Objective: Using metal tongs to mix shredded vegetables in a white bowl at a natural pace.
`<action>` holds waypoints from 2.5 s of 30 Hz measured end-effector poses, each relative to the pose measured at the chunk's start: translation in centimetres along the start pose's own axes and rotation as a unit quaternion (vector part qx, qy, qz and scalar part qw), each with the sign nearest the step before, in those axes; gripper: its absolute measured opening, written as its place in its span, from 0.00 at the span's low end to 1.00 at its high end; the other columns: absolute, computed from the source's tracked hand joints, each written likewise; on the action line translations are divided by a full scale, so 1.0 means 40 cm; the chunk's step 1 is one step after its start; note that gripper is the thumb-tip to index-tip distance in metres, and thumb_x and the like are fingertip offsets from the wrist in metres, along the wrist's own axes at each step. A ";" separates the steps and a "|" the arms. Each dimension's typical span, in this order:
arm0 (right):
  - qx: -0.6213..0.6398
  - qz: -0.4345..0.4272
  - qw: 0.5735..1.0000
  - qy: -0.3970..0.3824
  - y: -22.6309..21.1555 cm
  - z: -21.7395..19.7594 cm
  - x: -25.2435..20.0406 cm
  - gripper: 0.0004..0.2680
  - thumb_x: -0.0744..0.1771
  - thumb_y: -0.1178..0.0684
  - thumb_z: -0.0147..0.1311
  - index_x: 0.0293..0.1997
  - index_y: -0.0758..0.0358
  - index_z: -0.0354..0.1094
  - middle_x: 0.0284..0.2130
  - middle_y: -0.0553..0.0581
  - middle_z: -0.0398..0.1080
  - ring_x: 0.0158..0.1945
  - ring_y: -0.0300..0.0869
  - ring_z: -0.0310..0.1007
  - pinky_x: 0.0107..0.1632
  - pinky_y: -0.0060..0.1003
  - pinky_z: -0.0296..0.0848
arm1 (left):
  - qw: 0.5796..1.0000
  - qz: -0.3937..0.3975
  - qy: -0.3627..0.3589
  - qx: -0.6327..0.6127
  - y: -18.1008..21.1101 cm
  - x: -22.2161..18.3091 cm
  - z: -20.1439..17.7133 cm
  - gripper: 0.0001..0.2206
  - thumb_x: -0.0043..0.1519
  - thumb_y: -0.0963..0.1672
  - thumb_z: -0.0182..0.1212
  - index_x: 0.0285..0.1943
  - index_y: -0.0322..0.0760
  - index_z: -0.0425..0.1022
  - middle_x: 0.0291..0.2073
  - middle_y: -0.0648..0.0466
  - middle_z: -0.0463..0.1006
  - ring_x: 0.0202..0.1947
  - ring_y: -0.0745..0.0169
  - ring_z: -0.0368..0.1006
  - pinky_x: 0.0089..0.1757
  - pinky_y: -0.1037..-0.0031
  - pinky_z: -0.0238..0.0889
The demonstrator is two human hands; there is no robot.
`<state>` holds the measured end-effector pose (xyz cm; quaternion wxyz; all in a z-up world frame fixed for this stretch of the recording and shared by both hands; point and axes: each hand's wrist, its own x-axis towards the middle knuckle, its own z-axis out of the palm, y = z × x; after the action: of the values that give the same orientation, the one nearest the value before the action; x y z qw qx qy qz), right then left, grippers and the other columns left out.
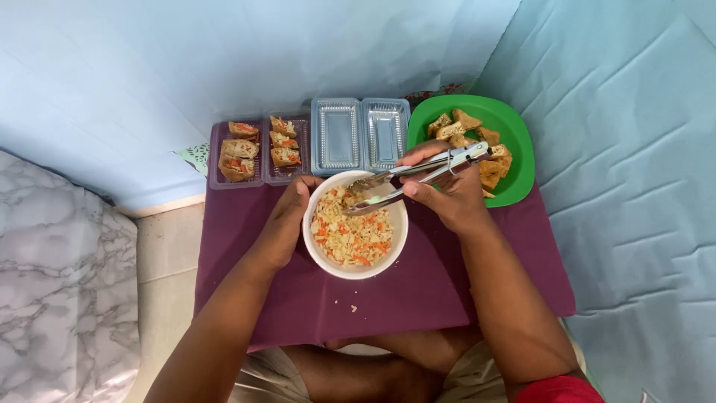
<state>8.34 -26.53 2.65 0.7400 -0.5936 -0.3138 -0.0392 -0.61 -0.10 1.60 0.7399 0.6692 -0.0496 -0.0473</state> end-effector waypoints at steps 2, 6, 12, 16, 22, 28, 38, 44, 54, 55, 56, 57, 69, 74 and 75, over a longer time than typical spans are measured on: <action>-0.006 -0.002 1.000 -0.003 0.022 0.002 -0.002 0.12 0.63 0.59 0.68 0.45 0.75 0.69 0.40 0.65 0.75 0.45 0.43 0.80 0.48 0.34 0.81 | 1.000 0.003 0.000 -0.018 -0.020 0.008 -0.002 0.33 0.67 0.60 0.39 0.64 0.27 0.64 0.49 0.40 0.69 0.57 0.48 0.66 0.59 0.58 0.54; -0.048 -0.027 0.998 -0.029 0.032 0.025 0.000 0.14 0.62 0.59 0.72 0.44 0.75 0.71 0.39 0.65 0.73 0.46 0.44 0.76 0.49 0.35 0.77 | 0.999 0.014 -0.033 -0.019 0.025 0.005 0.024 0.33 0.67 0.56 0.48 0.73 0.28 0.57 0.59 0.35 0.69 0.62 0.44 0.64 0.62 0.54 0.54; 0.012 -0.033 0.999 -0.027 0.028 0.044 -0.011 0.08 0.62 0.65 0.68 0.39 0.76 0.71 0.35 0.67 0.74 0.43 0.47 0.79 0.47 0.38 0.79 | 0.995 0.001 -0.062 0.073 0.088 -0.013 0.047 0.35 0.68 0.59 0.35 0.76 0.33 0.56 0.69 0.30 0.59 0.71 0.32 0.51 0.66 0.47 0.40; 0.028 -0.033 0.998 -0.039 0.009 0.015 -0.008 0.09 0.63 0.64 0.67 0.39 0.77 0.69 0.35 0.69 0.73 0.42 0.48 0.79 0.46 0.38 0.80 | 0.997 -0.002 -0.051 0.054 0.068 -0.010 0.032 0.36 0.67 0.60 0.33 0.74 0.33 0.60 0.61 0.30 0.68 0.66 0.36 0.61 0.64 0.48 0.47; -0.021 0.019 0.999 -0.021 0.002 0.015 -0.007 0.15 0.61 0.60 0.72 0.44 0.76 0.70 0.41 0.65 0.73 0.43 0.44 0.81 0.49 0.33 0.81 | 1.000 0.000 -0.003 -0.007 -0.059 0.023 -0.022 0.34 0.68 0.60 0.35 0.60 0.26 0.64 0.44 0.41 0.70 0.52 0.48 0.69 0.57 0.58 0.57; -0.041 -0.014 0.999 -0.017 0.034 0.046 -0.013 0.10 0.61 0.63 0.71 0.41 0.74 0.73 0.35 0.64 0.74 0.41 0.42 0.79 0.45 0.34 0.80 | 0.998 0.009 -0.065 -0.017 0.035 0.001 0.030 0.35 0.67 0.60 0.39 0.71 0.29 0.61 0.53 0.38 0.72 0.58 0.43 0.69 0.61 0.54 0.56; 0.026 0.007 0.999 -0.022 -0.015 0.008 -0.001 0.12 0.62 0.62 0.68 0.44 0.75 0.69 0.40 0.66 0.74 0.41 0.42 0.81 0.47 0.34 0.82 | 0.999 -0.016 0.013 -0.045 -0.096 0.036 -0.047 0.34 0.67 0.60 0.40 0.66 0.28 0.62 0.50 0.39 0.70 0.55 0.45 0.69 0.56 0.58 0.64; -0.007 0.016 1.000 -0.014 0.038 0.009 -0.006 0.14 0.61 0.61 0.71 0.45 0.76 0.70 0.39 0.66 0.74 0.42 0.42 0.79 0.46 0.35 0.80 | 0.998 -0.019 -0.021 -0.055 -0.001 0.014 0.013 0.34 0.66 0.58 0.46 0.70 0.28 0.57 0.55 0.37 0.68 0.58 0.45 0.68 0.57 0.56 0.62; 0.024 0.007 1.000 -0.016 0.026 0.023 -0.007 0.09 0.63 0.63 0.68 0.40 0.76 0.70 0.36 0.66 0.75 0.40 0.42 0.80 0.45 0.35 0.80 | 0.997 0.006 -0.047 0.060 0.054 -0.010 0.037 0.37 0.66 0.61 0.34 0.73 0.31 0.57 0.61 0.33 0.67 0.67 0.38 0.57 0.66 0.48 0.43; 0.023 0.005 1.000 -0.016 0.026 0.012 -0.005 0.09 0.63 0.63 0.68 0.40 0.76 0.70 0.36 0.66 0.75 0.40 0.42 0.80 0.45 0.35 0.80 | 0.997 0.008 -0.048 0.061 0.029 -0.007 0.023 0.37 0.66 0.61 0.34 0.73 0.31 0.57 0.61 0.33 0.67 0.67 0.38 0.57 0.66 0.48 0.43; 0.041 0.021 0.999 -0.002 0.025 0.002 -0.003 0.11 0.62 0.62 0.68 0.42 0.76 0.69 0.37 0.65 0.76 0.41 0.42 0.81 0.46 0.34 0.81 | 0.999 0.001 -0.040 0.029 0.005 -0.003 0.009 0.36 0.66 0.61 0.37 0.69 0.30 0.59 0.56 0.36 0.68 0.63 0.43 0.62 0.63 0.52 0.49; 0.058 0.036 0.998 0.011 0.025 -0.008 0.000 0.13 0.62 0.61 0.68 0.44 0.76 0.68 0.39 0.65 0.76 0.41 0.43 0.82 0.47 0.34 0.83 | 0.999 -0.006 -0.033 -0.003 -0.020 0.001 -0.005 0.35 0.65 0.62 0.40 0.66 0.29 0.60 0.51 0.39 0.70 0.58 0.48 0.66 0.60 0.56 0.56; 0.016 0.046 0.999 -0.005 0.058 0.037 -0.015 0.11 0.61 0.62 0.70 0.42 0.75 0.72 0.31 0.61 0.78 0.37 0.37 0.80 0.42 0.31 0.80 | 0.993 0.007 -0.111 0.047 0.039 -0.011 0.025 0.35 0.69 0.57 0.37 0.80 0.33 0.45 0.73 0.31 0.52 0.73 0.33 0.46 0.66 0.46 0.37; 0.035 0.032 0.999 0.006 0.049 0.024 -0.003 0.09 0.61 0.63 0.69 0.39 0.74 0.73 0.30 0.62 0.77 0.35 0.38 0.81 0.41 0.30 0.80 | 0.994 0.019 -0.091 0.061 0.014 -0.003 0.019 0.38 0.65 0.62 0.34 0.75 0.35 0.56 0.66 0.36 0.64 0.69 0.42 0.55 0.66 0.49 0.42; 0.044 0.034 0.998 0.015 0.043 0.020 0.001 0.09 0.61 0.62 0.69 0.40 0.74 0.73 0.30 0.61 0.77 0.34 0.37 0.81 0.41 0.30 0.80 | 0.995 0.024 -0.076 0.055 -0.009 0.005 0.008 0.41 0.62 0.65 0.34 0.73 0.35 0.60 0.63 0.38 0.68 0.67 0.45 0.59 0.66 0.52 0.43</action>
<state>8.78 -25.27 1.27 0.7712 -0.5696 -0.2841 -0.0092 -0.46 -0.48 1.28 0.6973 0.7017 -0.1239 -0.0776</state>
